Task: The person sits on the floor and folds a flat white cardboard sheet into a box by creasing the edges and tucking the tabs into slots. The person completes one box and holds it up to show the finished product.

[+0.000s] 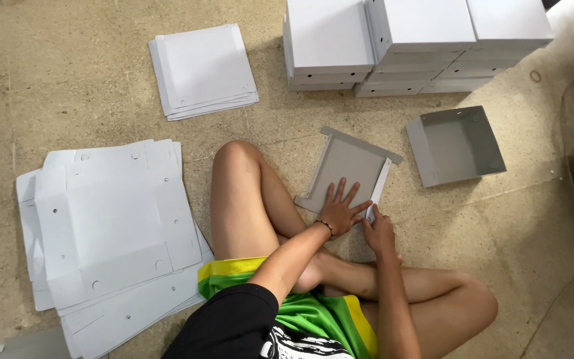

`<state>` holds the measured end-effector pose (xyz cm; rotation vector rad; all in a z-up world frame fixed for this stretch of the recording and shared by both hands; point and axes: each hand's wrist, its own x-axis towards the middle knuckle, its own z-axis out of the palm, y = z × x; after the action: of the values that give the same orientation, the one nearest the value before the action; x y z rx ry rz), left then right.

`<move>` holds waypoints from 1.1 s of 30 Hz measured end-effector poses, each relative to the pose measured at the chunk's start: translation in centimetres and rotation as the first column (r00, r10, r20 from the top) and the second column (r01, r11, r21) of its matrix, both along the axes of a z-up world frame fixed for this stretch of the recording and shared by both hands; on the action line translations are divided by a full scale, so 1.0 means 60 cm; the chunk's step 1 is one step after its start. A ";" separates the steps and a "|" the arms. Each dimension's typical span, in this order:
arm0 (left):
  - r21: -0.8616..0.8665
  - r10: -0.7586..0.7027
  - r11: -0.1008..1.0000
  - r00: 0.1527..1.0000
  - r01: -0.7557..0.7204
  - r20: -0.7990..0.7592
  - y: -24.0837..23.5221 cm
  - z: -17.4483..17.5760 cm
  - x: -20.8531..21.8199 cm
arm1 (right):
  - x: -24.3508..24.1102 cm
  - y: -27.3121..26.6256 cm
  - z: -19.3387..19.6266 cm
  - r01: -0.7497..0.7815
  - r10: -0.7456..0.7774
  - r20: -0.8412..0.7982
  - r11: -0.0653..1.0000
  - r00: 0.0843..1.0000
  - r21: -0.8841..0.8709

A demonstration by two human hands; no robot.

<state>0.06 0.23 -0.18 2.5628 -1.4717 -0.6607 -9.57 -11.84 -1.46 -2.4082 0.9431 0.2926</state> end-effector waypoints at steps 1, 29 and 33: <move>0.002 0.006 1.000 1.000 -0.006 -0.002 0.003 0.003 -0.002 | -0.002 -0.001 -0.004 -0.006 0.006 -0.002 1.000 1.000 0.002; 0.002 0.011 1.000 1.000 -0.011 0.018 0.000 -0.005 -0.003 | 0.001 0.007 0.011 -0.001 0.001 -0.039 1.000 0.999 0.001; 0.019 0.013 1.000 1.000 -0.013 0.017 0.000 0.002 -0.001 | 0.023 0.050 0.102 -0.032 0.023 -0.233 0.999 0.972 -0.038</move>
<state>-0.01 0.22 -0.07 2.5959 -1.4597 -0.6561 -8.20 -8.84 4.66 -2.4640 1.0263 0.5816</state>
